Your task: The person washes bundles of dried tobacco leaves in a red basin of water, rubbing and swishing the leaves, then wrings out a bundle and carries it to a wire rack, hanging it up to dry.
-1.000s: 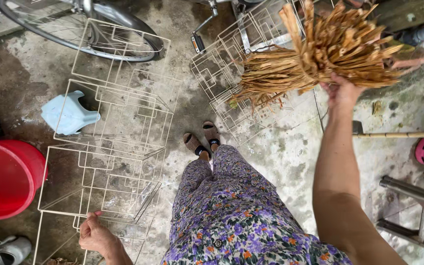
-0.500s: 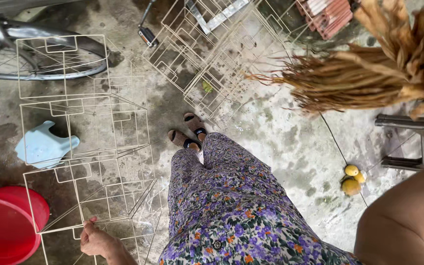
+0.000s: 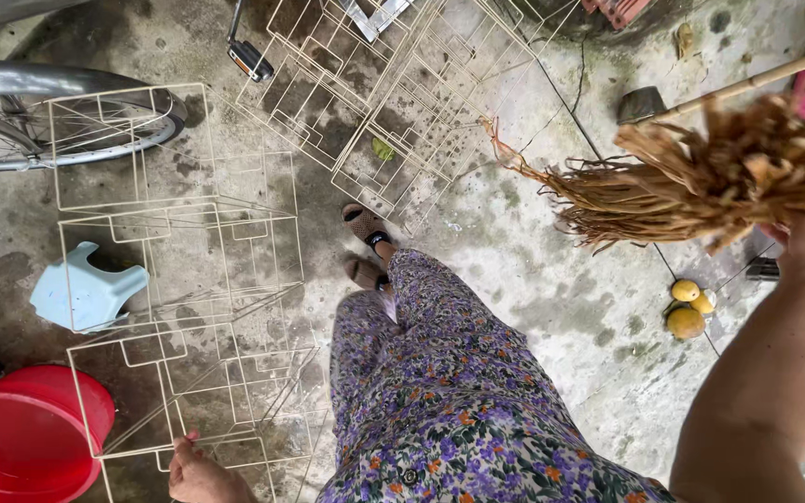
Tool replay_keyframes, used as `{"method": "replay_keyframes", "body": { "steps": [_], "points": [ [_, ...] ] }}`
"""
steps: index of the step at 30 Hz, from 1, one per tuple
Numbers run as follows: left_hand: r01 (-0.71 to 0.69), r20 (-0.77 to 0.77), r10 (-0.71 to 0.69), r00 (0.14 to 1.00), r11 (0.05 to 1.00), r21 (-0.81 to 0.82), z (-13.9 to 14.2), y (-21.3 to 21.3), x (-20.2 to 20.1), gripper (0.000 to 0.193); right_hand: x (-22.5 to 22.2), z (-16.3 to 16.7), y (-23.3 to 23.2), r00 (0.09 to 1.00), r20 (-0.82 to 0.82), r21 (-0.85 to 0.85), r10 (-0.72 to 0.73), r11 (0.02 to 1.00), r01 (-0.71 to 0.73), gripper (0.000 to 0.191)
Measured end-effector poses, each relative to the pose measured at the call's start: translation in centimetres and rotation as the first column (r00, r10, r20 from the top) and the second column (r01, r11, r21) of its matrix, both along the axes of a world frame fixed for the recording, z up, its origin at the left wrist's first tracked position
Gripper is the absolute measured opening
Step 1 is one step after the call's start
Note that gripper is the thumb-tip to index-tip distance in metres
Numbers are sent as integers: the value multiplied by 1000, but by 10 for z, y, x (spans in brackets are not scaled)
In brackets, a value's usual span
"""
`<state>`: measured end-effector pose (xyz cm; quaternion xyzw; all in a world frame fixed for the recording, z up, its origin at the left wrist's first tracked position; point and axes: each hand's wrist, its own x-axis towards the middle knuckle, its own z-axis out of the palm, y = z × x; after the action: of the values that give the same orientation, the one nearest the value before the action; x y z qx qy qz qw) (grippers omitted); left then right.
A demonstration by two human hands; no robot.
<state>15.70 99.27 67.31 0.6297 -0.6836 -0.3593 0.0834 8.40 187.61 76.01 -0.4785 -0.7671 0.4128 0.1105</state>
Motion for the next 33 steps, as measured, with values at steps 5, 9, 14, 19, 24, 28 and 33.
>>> {"method": "replay_keyframes", "body": {
  "steps": [5,9,14,19,24,28,33],
  "points": [
    [20,-48,-20,999,1000,-14,-35,-17,14,16,69,-10,2,997,48,-14,-66,998,67,36],
    [70,-166,-56,984,995,78,-51,-21,31,21,100,-24,1,995,95,42,5,999,-9,30],
    [117,-181,-101,978,990,81,-61,-9,62,23,115,-37,-2,996,22,-84,85,993,-83,26],
    [113,-172,-95,981,988,101,-93,3,73,25,94,-58,-38,992,-98,-128,-84,989,71,37],
    [-11,-127,32,991,986,165,-98,17,74,18,15,-113,-94,980,-199,-379,22,920,-98,23],
    [14,-21,-12,1000,992,125,-102,34,74,18,-80,-183,-155,934,-302,-474,188,821,-319,41],
    [-47,27,43,999,990,132,-123,51,79,16,-178,-264,-275,930,-23,-351,367,868,-351,76]
  ]
}}
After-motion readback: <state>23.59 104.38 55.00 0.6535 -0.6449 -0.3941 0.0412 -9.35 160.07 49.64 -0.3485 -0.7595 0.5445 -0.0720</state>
